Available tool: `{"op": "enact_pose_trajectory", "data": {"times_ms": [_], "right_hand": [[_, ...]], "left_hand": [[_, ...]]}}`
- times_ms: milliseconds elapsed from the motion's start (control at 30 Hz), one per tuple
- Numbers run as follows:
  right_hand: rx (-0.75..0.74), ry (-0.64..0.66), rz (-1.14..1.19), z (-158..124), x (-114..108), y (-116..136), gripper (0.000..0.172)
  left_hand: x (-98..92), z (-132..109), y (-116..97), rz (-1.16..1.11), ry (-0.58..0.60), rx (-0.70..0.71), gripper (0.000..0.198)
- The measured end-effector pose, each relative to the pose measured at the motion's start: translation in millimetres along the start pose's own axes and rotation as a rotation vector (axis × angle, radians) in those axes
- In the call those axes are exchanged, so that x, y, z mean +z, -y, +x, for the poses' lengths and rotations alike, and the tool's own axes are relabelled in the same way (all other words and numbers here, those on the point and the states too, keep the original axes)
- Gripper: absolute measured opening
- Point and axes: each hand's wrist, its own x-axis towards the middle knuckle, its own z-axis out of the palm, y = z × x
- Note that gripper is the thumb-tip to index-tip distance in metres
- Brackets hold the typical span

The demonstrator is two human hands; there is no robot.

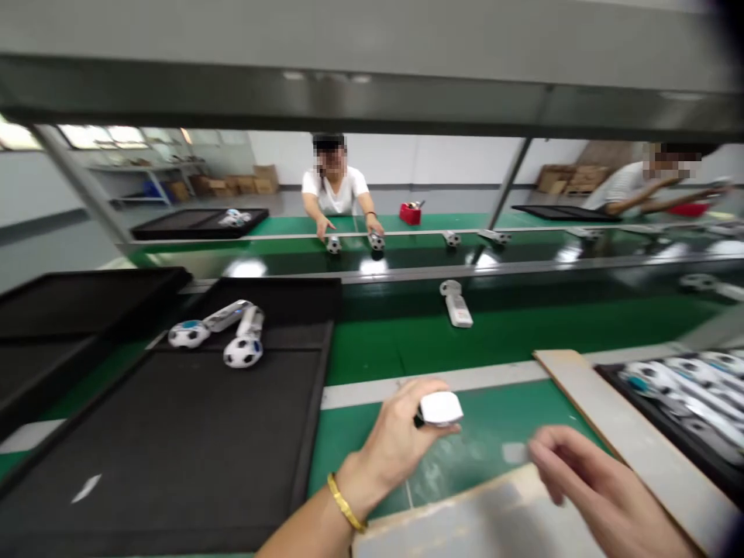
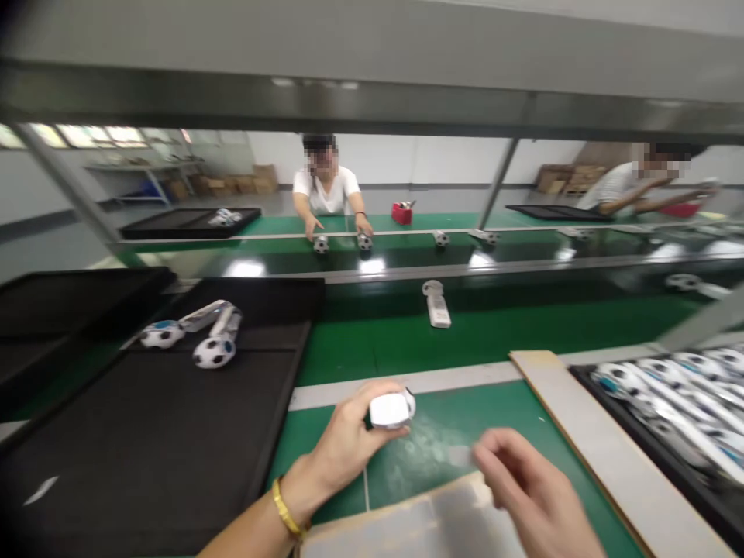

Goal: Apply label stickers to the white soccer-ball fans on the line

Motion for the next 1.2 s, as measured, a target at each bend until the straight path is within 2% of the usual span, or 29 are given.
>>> {"op": "enact_pose_trajectory", "data": {"times_ms": [33,167,300,633,1200], "right_hand": [[0.009,0.052,0.044,2,4,13,0.033],[-0.021,0.099,0.167,15,28,60,0.031],[-0.114,0.092,0.084,20,37,80,0.029],[-0.244,0.070,-0.131,20,27,74,0.022],[-0.128,0.062,-0.047,19,43,68,0.027]], "left_hand": [[0.3,1,1,0.015,0.013,0.023,0.044],[1.3,3,3,0.070,0.055,0.113,0.040],[2.8,3,4,0.099,0.055,0.161,0.035],[5.0,3,2,0.090,0.069,0.156,0.032],[9.2,2,3,0.120,0.058,0.161,0.033]]}}
